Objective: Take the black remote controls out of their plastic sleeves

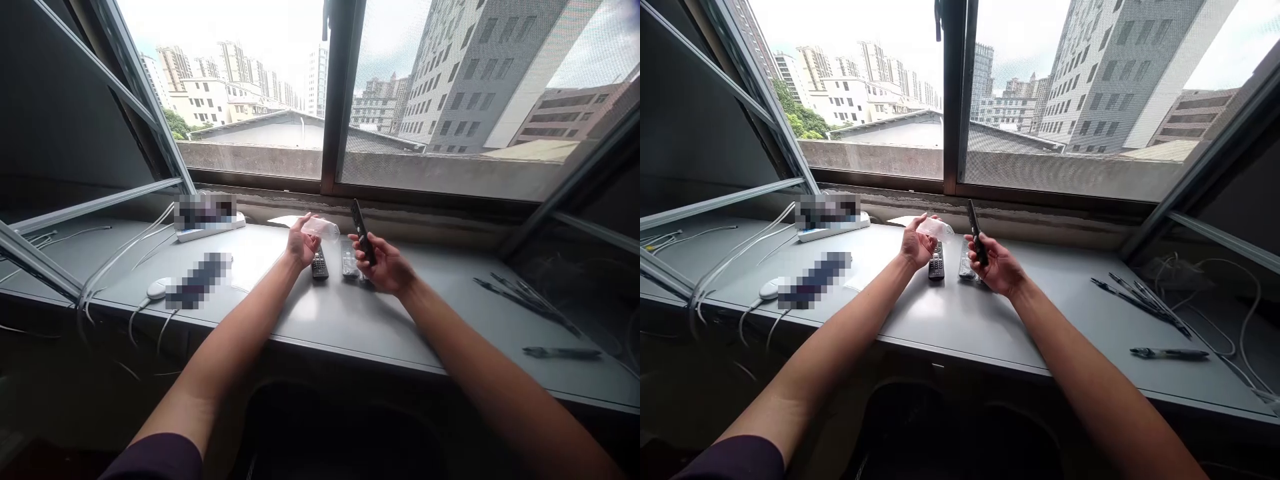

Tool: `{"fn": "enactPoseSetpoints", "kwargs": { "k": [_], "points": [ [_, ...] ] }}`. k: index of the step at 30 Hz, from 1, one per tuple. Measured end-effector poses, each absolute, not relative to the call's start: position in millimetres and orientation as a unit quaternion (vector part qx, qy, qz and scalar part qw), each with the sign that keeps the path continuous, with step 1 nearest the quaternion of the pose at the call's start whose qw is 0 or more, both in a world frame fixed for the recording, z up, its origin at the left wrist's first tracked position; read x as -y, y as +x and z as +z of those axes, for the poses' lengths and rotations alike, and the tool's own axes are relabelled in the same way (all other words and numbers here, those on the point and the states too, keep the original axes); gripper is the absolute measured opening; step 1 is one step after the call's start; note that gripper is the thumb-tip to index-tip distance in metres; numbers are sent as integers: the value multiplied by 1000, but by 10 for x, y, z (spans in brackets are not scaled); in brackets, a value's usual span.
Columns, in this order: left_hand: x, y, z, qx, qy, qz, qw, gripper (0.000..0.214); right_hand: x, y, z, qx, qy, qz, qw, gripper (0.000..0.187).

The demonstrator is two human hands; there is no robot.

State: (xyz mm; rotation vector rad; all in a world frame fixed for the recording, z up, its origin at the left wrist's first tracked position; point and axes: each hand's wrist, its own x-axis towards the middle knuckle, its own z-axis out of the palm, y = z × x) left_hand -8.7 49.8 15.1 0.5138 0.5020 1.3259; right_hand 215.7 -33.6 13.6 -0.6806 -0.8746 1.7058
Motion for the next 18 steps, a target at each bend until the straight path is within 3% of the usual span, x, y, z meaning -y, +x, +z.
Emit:
{"fn": "enactPoseSetpoints", "kwargs": {
  "k": [5,12,18],
  "points": [
    [-493,-60,107,-231,240,596,731,32,338,2143,104,348,-330,714,510,12],
    [-495,-66,101,-237,235,595,731,31,297,2155,117,301,-252,774,497,33],
    [-518,-58,79,-243,238,594,729,34,347,2127,195,266,-270,767,519,27]
  ]
}}
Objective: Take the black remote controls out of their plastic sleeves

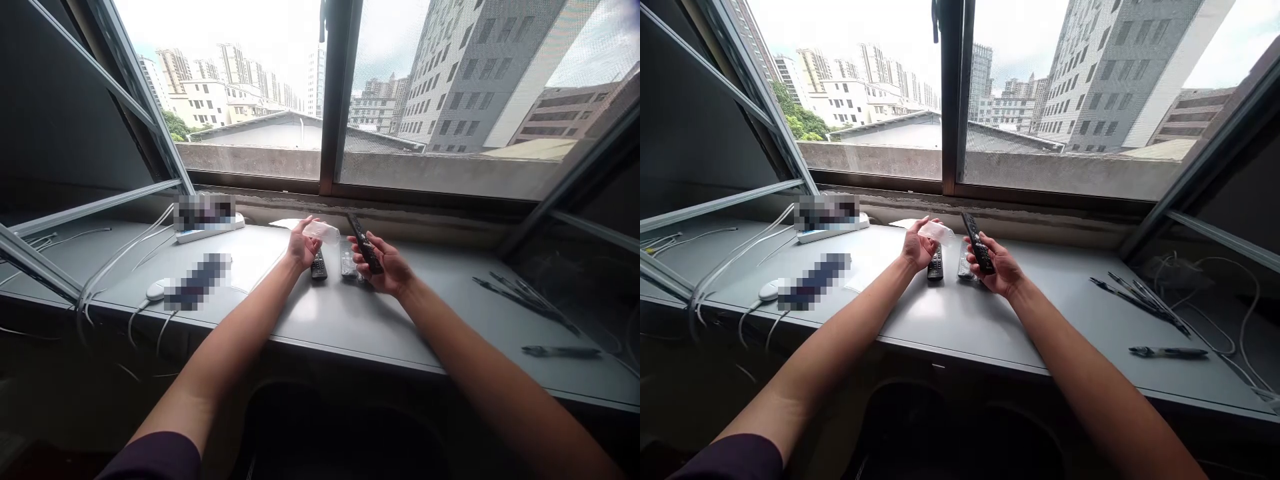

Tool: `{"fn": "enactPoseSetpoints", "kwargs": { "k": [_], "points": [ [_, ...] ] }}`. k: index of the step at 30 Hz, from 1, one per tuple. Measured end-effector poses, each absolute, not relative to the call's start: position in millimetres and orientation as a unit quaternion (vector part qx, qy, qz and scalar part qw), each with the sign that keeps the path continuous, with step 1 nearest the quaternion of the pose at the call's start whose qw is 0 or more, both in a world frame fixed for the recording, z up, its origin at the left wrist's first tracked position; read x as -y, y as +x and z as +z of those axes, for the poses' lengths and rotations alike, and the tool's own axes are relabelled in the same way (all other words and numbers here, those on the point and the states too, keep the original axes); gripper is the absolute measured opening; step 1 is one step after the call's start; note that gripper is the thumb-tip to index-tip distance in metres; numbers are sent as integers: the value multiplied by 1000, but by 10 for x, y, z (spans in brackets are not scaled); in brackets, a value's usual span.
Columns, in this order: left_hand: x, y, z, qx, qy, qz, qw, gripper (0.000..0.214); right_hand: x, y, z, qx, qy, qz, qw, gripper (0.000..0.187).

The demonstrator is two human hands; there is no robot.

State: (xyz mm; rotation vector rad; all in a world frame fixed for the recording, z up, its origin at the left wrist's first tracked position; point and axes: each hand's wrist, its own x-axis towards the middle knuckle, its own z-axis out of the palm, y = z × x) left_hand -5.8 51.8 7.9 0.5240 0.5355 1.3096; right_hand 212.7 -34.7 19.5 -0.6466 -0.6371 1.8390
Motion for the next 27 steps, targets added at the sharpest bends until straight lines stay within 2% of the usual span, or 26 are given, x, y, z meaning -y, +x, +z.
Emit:
{"fn": "enactPoseSetpoints", "kwargs": {
  "k": [7,14,20,27],
  "points": [
    [-501,-42,87,-246,229,594,731,34,312,2141,173,222,-276,791,500,40],
    [-488,-43,106,-250,230,591,732,36,303,2163,165,225,-269,793,499,33],
    [-507,-58,102,-254,229,598,725,35,327,2133,195,237,-337,748,520,22],
    [-506,-83,115,-264,232,599,719,27,272,2157,128,256,-294,775,498,35]
  ]
}}
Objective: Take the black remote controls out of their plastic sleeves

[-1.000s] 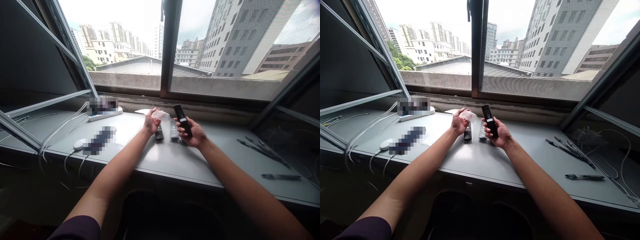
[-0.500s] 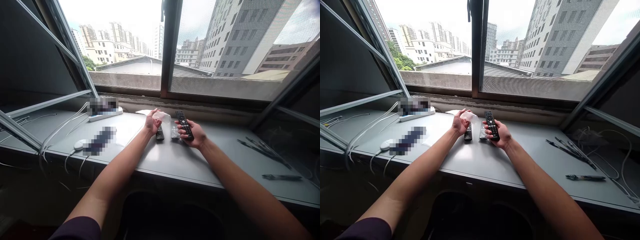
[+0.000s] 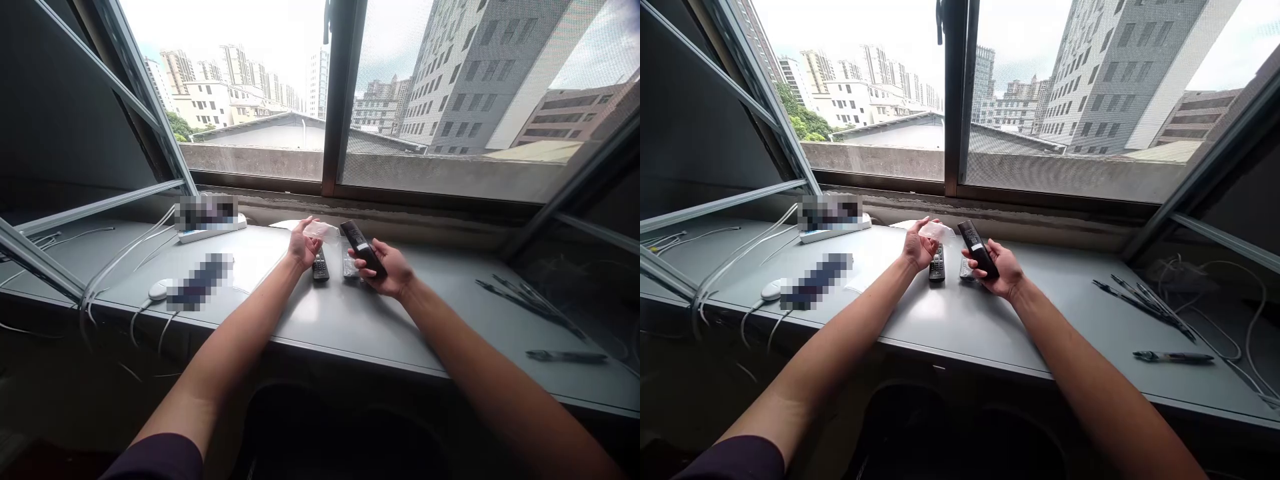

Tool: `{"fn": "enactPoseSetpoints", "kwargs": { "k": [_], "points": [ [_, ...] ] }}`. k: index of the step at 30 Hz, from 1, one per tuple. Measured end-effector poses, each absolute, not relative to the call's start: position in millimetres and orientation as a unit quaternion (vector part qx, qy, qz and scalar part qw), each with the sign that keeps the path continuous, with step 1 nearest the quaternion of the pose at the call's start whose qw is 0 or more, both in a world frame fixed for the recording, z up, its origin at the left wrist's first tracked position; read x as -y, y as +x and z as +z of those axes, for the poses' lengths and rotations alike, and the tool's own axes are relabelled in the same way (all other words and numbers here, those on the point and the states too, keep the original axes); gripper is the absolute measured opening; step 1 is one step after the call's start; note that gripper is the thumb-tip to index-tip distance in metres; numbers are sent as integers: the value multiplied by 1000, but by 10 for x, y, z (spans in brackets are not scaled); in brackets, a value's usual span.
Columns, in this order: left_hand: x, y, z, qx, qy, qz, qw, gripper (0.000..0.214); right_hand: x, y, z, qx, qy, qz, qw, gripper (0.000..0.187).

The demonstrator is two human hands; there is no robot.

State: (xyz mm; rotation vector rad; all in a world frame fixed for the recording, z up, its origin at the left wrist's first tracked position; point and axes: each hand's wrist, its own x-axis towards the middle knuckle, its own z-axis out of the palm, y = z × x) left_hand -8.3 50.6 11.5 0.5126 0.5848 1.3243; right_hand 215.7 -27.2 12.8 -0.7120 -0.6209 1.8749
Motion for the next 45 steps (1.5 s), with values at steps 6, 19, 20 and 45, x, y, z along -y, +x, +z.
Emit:
{"fn": "enactPoseSetpoints", "kwargs": {
  "k": [6,19,20,45],
  "points": [
    [-517,-91,106,-265,233,604,714,25,296,2179,137,260,-270,805,460,30],
    [-514,-157,160,-242,149,594,753,30,303,2152,48,402,-303,680,533,19],
    [-517,-163,161,-239,142,594,755,32,299,2150,30,429,-305,653,545,24],
    [-526,-182,138,-235,114,600,756,43,418,1992,80,607,-349,471,537,45]
  ]
}}
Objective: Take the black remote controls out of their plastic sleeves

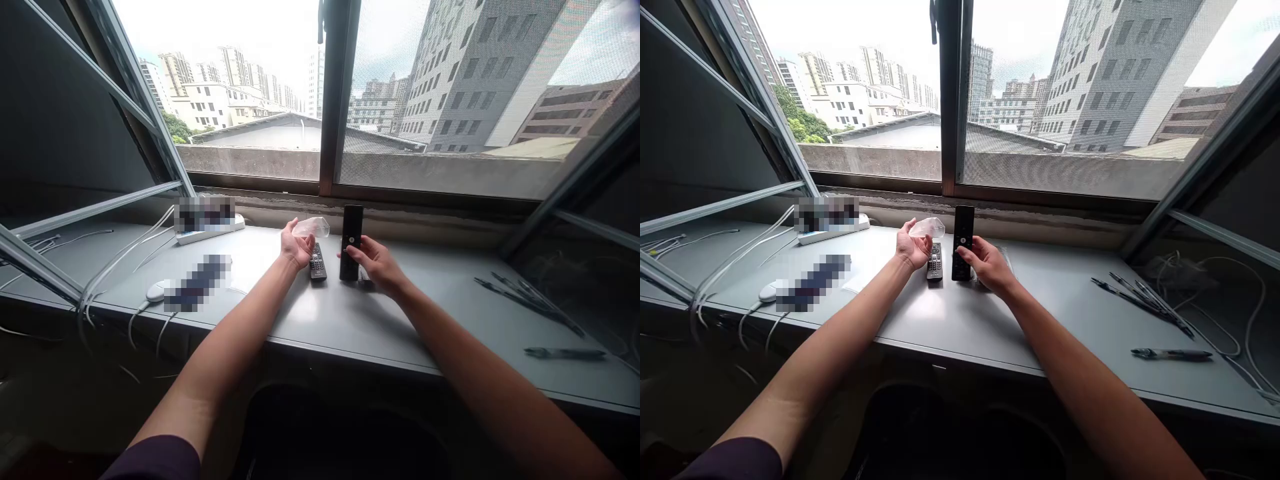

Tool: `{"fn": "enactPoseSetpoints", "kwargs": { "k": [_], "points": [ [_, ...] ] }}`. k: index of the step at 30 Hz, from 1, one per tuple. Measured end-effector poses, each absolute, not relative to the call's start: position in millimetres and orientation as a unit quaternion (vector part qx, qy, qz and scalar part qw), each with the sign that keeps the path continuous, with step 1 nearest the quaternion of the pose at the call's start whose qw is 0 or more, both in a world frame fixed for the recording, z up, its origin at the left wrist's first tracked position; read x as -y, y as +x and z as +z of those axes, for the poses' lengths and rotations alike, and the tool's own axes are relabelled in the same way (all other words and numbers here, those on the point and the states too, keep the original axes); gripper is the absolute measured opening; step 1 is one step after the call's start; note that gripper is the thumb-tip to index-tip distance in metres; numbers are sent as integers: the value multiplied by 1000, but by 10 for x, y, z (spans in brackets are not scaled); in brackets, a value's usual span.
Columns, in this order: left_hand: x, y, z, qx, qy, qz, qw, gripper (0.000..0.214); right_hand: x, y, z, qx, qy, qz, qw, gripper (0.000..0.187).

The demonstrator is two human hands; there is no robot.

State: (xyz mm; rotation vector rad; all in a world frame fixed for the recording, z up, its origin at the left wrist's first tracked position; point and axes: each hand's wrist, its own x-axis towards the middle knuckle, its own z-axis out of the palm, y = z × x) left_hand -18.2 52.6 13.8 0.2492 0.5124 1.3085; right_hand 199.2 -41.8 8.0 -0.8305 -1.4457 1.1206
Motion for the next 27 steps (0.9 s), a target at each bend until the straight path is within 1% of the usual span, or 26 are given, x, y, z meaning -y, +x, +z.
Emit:
{"fn": "enactPoseSetpoints", "kwargs": {
  "k": [3,5,15,21,27],
  "points": [
    [-530,-188,134,-238,110,609,749,45,420,2003,76,579,-348,514,529,47],
    [-539,-192,131,-243,112,617,740,45,411,2005,69,573,-339,521,534,48],
    [-541,-175,145,-253,139,616,733,38,401,1994,51,588,-399,467,527,46],
    [-564,-167,114,-252,146,629,721,39,456,1995,90,609,-406,446,515,40],
    [-587,-147,103,-220,166,667,692,43,424,2013,52,593,-409,502,478,39]
  ]
}}
